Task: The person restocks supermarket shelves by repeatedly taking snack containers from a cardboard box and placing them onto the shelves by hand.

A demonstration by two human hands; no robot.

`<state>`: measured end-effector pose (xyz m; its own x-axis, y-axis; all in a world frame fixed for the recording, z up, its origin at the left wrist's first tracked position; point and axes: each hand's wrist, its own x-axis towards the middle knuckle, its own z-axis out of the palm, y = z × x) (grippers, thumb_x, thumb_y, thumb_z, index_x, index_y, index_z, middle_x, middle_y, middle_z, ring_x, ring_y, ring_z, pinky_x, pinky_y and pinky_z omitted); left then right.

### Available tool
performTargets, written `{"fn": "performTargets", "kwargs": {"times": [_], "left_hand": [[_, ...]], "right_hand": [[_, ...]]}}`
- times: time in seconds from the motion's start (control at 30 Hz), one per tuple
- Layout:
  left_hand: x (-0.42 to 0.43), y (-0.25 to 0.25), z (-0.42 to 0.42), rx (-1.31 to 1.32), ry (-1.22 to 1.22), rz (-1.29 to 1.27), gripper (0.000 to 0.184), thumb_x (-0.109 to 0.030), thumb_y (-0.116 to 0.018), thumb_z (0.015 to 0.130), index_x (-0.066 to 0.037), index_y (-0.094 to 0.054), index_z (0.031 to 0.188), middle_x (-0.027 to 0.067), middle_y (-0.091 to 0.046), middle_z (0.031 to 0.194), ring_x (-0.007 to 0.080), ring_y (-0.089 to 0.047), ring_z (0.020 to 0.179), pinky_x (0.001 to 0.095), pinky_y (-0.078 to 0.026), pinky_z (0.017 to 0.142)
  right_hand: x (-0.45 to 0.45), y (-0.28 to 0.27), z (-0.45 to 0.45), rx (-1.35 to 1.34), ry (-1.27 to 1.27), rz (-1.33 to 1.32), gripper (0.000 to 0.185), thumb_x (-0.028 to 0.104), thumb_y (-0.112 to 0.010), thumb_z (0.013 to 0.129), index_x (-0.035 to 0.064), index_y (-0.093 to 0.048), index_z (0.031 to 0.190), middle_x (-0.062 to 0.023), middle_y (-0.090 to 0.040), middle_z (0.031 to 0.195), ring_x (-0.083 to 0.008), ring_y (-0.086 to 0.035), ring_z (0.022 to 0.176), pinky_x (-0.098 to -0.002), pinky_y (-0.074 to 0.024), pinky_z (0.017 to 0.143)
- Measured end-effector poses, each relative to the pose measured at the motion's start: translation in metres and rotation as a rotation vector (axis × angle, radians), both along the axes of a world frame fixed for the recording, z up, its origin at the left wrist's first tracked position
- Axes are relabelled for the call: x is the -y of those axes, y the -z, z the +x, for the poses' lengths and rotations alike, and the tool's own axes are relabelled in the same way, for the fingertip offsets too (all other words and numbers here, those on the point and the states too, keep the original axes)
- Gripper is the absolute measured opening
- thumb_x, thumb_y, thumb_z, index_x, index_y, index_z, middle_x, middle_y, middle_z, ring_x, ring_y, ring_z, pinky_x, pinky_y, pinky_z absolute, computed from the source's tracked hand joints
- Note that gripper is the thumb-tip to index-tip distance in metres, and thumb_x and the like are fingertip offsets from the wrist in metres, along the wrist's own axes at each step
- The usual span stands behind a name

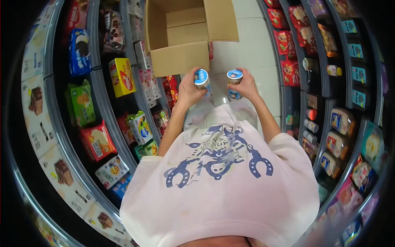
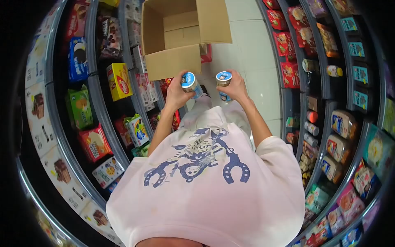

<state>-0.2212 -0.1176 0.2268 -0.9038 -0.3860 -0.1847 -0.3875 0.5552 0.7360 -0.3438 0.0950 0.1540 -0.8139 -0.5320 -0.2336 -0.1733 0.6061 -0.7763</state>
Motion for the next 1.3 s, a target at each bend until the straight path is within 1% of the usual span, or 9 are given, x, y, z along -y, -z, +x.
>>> {"fn": "performTargets", "kwargs": {"times": [0.17,0.3,0.5,0.67,0.83,0.93,1.0,1.13,1.3], "left_hand": [[0.046,0.023,-0.012,-0.037,0.102,0.113,0.074,-0.007,-0.079,0.056,-0.003,-0.048,0.124,0.0152,-0.057,0.115,0.0293,-0.056,0.111,0.0367,-0.044,0.096],[0.077,0.034,-0.024,-0.062,0.147,0.187,0.075,-0.007,-0.078,0.056,-0.002,-0.048,0.124,0.0141,-0.056,0.115,0.0281,-0.056,0.11,0.0351,-0.044,0.096],[0.095,0.036,-0.049,-0.148,0.088,0.118,0.08,-0.007,-0.08,0.055,-0.003,-0.047,0.128,0.0131,-0.055,0.116,0.0268,-0.055,0.108,0.0354,-0.044,0.096],[0.1,0.046,-0.076,-0.24,0.074,0.058,0.083,-0.006,-0.082,0.056,-0.006,-0.047,0.131,0.0108,-0.054,0.113,0.0259,-0.054,0.106,0.0349,-0.044,0.094],[0.106,0.01,-0.094,-0.134,-0.144,-0.137,0.081,-0.007,-0.081,0.057,-0.004,-0.047,0.13,0.0131,-0.053,0.113,0.0286,-0.055,0.104,0.0362,-0.045,0.093],[0.121,0.009,-0.102,-0.117,-0.265,-0.167,0.081,-0.01,-0.082,0.059,-0.001,-0.045,0.131,0.0171,-0.052,0.12,0.0292,-0.053,0.111,0.0359,-0.042,0.098],[0.13,0.012,-0.108,-0.058,-0.309,-0.312,0.079,-0.011,-0.082,0.06,0.0,-0.046,0.13,0.0189,-0.051,0.123,0.033,-0.052,0.113,0.038,-0.041,0.099],[0.135,0.005,-0.14,0.071,-0.378,-0.382,0.077,-0.011,-0.08,0.061,0.001,-0.044,0.128,0.0193,-0.049,0.122,0.0365,-0.05,0.114,0.0396,-0.041,0.099],[0.171,0.065,-0.182,0.062,-0.252,-0.425,0.072,-0.009,-0.077,0.062,-0.005,-0.045,0.126,0.0172,-0.048,0.122,0.0378,-0.052,0.11,0.0426,-0.044,0.094]], "right_hand": [[0.022,-0.022,0.031,-0.113,0.238,0.027,0.073,0.023,-0.084,0.056,-0.0013,-0.053,0.118,-0.0177,-0.058,0.112,-0.0322,-0.058,0.104,-0.0387,-0.0476,0.09],[0.027,-0.033,0.054,-0.059,0.234,0.05,0.077,0.024,-0.083,0.057,-0.0029,-0.049,0.121,-0.0185,-0.055,0.112,-0.0335,-0.055,0.106,-0.0403,-0.046,0.091],[0.024,-0.046,0.051,-0.01,0.325,0.099,0.076,0.023,-0.083,0.056,-0.0005,-0.05,0.12,-0.02,-0.054,0.113,-0.0346,-0.055,0.105,-0.04,-0.0463,0.091],[0.036,-0.003,0.015,-0.093,0.187,-0.042,0.076,0.023,-0.084,0.055,-0.0012,-0.05,0.119,-0.0207,-0.054,0.112,-0.0371,-0.055,0.104,-0.041,-0.0474,0.089],[0.08,-0.001,-0.052,-0.093,-0.071,-0.205,0.076,0.027,-0.083,0.053,0.0012,-0.05,0.117,-0.0187,-0.055,0.107,-0.0367,-0.058,0.098,-0.0422,-0.0503,0.084],[0.105,-0.004,-0.095,-0.078,-0.167,-0.307,0.071,0.027,-0.081,0.053,0.0013,-0.051,0.113,-0.0187,-0.055,0.103,-0.0369,-0.059,0.094,-0.0427,-0.0506,0.083],[0.114,-0.016,-0.122,-0.062,-0.221,-0.297,0.069,0.026,-0.08,0.054,0.0012,-0.052,0.111,-0.0187,-0.055,0.102,-0.037,-0.059,0.093,-0.0429,-0.0507,0.083],[0.119,-0.022,-0.156,-0.067,-0.177,-0.337,0.069,0.027,-0.08,0.053,0.0006,-0.052,0.11,-0.019,-0.055,0.101,-0.0374,-0.059,0.093,-0.0425,-0.0505,0.083],[0.091,-0.023,-0.163,0.013,-0.029,-0.288,0.073,0.028,-0.082,0.056,0.0006,-0.05,0.116,-0.0187,-0.055,0.106,-0.0359,-0.057,0.1,-0.0405,-0.0491,0.087]]}}
